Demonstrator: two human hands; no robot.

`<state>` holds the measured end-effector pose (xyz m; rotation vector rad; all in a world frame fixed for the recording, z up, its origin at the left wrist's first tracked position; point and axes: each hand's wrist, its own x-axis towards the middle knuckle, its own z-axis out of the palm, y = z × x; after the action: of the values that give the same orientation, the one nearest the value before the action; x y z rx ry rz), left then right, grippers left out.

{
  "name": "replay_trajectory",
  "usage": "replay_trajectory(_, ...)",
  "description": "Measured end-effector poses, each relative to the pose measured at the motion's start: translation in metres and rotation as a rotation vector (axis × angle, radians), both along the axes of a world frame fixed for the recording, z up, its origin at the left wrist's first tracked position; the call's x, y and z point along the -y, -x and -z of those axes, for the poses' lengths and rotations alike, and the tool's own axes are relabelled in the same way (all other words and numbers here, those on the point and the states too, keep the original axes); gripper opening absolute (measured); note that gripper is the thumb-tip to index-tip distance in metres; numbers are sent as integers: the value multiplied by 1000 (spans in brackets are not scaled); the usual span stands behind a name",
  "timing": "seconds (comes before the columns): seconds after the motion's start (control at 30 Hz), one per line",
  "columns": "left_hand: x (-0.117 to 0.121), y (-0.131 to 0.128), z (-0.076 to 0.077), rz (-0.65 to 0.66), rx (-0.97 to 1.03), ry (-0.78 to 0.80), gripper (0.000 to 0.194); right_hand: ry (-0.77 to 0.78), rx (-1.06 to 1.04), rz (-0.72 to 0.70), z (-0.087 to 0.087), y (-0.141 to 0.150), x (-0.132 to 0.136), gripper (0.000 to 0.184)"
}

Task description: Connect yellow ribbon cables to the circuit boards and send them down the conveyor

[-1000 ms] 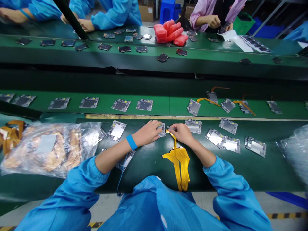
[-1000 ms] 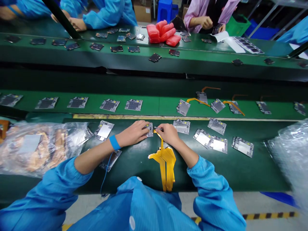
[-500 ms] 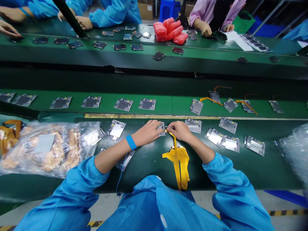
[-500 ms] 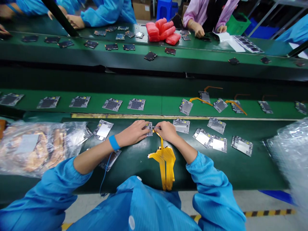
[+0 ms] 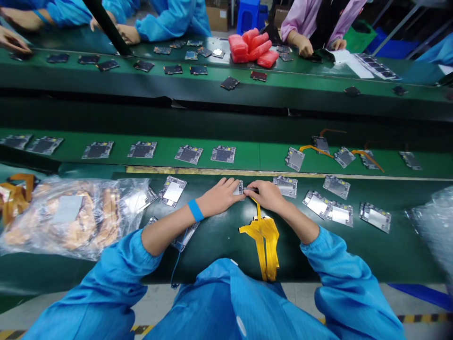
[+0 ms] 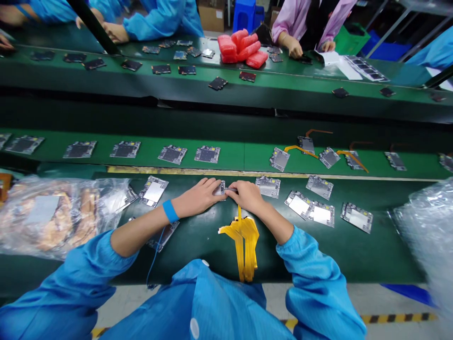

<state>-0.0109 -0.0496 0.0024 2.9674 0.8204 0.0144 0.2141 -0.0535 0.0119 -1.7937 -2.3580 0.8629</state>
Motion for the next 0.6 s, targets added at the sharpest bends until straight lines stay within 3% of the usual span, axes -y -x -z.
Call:
replay_trajectory(0.13, -1, -1, -2, 7, -20, -12, 35, -53, -42, -103, 0, 1, 0, 28)
replay_trajectory(0.3, -1, -1, -2, -11, 35, 47, 32, -10, 10, -99, 0, 4, -3, 14)
replay_trajectory(0.47, 0, 6, -5, -6, 12, 36, 38, -17, 51, -96, 1, 2, -5, 12)
replay_trajectory(0.6, 0, 12, -11, -81, -57, 32, 36, -53, -133, -40, 11, -6, -1, 12)
